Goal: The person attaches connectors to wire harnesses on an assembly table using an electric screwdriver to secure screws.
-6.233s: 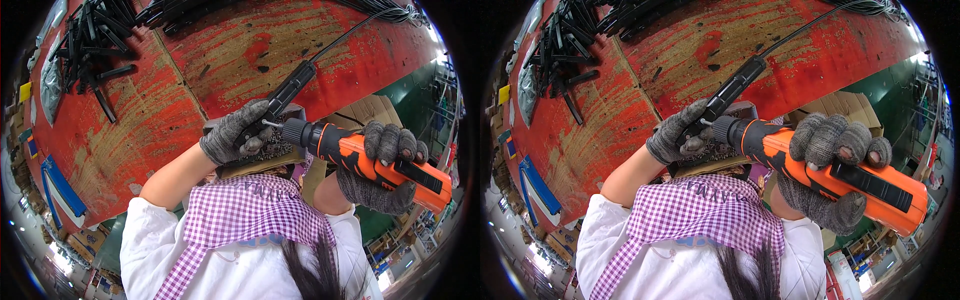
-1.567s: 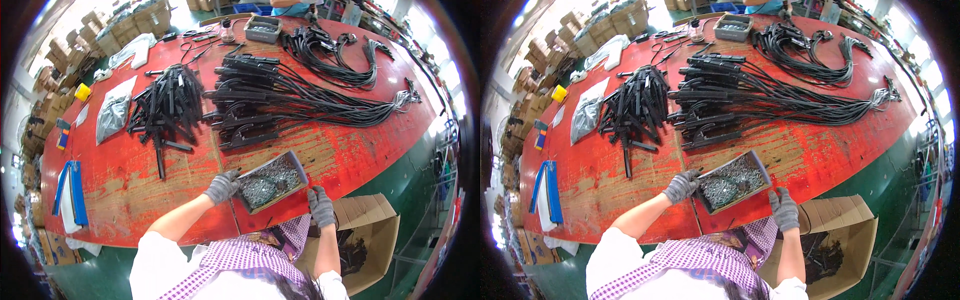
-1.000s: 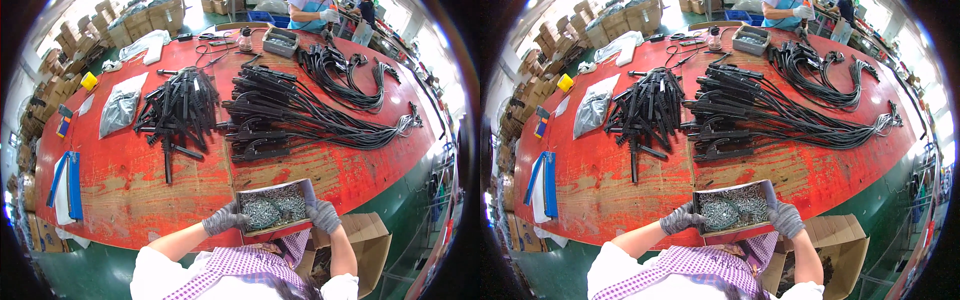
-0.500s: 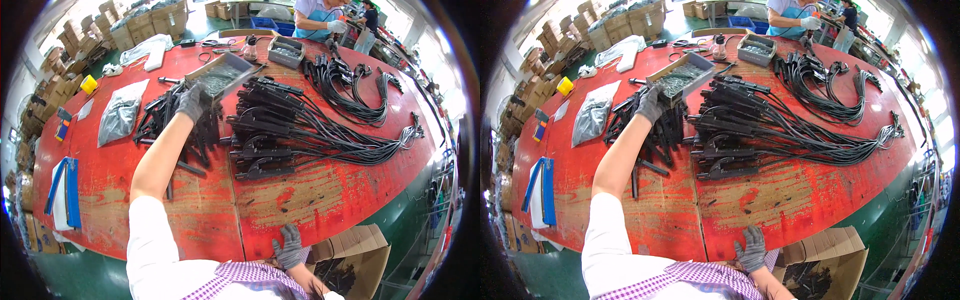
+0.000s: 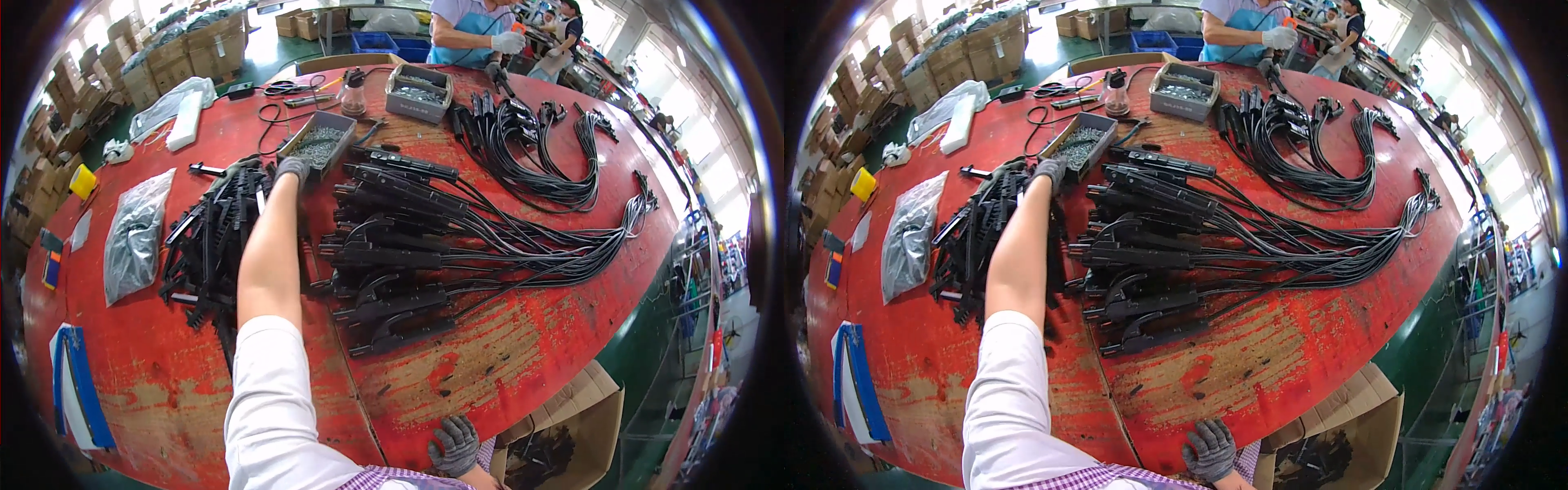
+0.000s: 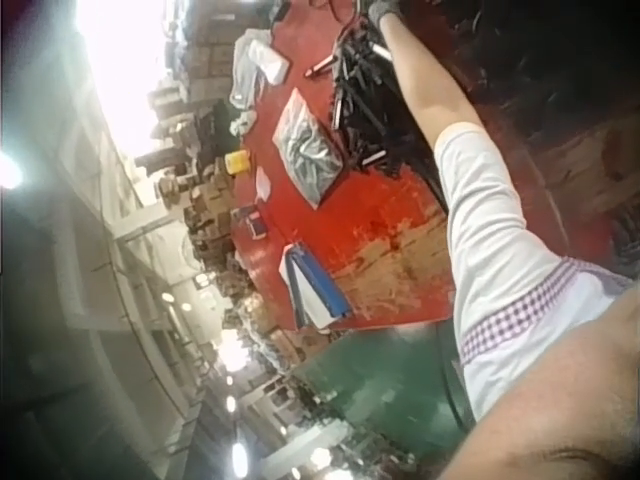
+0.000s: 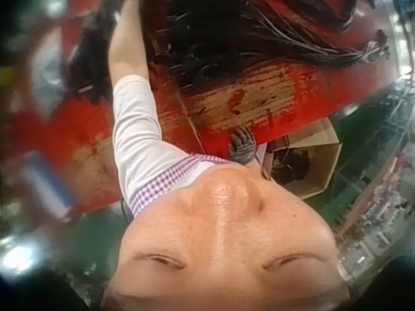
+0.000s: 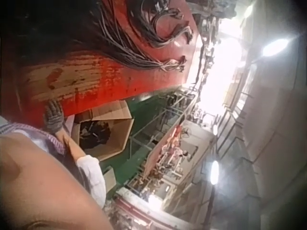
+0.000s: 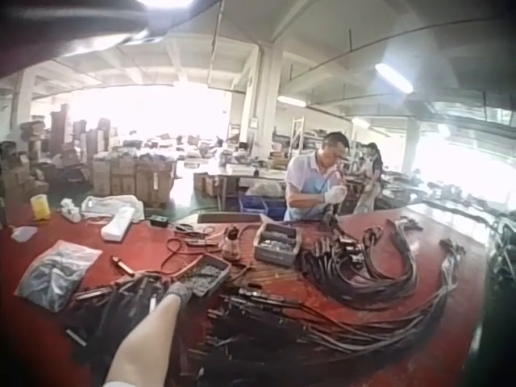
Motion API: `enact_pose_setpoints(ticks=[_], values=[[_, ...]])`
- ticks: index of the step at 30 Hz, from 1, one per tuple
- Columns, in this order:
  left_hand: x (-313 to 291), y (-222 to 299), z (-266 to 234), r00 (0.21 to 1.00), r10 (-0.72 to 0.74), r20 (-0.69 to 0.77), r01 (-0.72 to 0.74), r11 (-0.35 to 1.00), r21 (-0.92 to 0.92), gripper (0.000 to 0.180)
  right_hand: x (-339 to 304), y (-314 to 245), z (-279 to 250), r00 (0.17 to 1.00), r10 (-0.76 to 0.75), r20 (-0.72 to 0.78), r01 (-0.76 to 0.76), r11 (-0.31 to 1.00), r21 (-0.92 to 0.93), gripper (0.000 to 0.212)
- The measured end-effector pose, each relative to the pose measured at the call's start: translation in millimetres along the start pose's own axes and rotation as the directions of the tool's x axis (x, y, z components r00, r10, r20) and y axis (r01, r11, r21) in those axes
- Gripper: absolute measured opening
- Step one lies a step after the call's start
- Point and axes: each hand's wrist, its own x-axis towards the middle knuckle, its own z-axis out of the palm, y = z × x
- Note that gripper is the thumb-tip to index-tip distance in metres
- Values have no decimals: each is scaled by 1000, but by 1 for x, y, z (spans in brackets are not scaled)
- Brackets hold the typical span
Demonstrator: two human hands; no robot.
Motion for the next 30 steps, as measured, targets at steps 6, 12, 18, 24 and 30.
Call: enact_pose_setpoints(ticks=[6, 12, 18, 24, 30], values=[[-44, 140, -15, 897, 439, 57, -410, 777, 478, 27, 0, 12, -14, 996, 75, 45, -67, 986, -150, 29], [-9, 187, 87, 755, 570, 322, -652, 602, 462, 40, -32, 16, 4, 920, 280, 272, -276, 960, -53, 28], [-36, 195, 87, 786, 553, 278, -598, 561, 572, 68, -12, 22, -7, 977, 153, 146, -151, 988, -27, 28], [-54, 205, 98, 824, 398, 403, -557, 439, 705, 37, -4, 26, -16, 990, 119, 73, -115, 992, -60, 29], [-71, 219, 44, 828, 547, 121, -505, 635, 584, 29, -11, 21, -18, 993, 101, 56, -101, 995, -7, 33]])
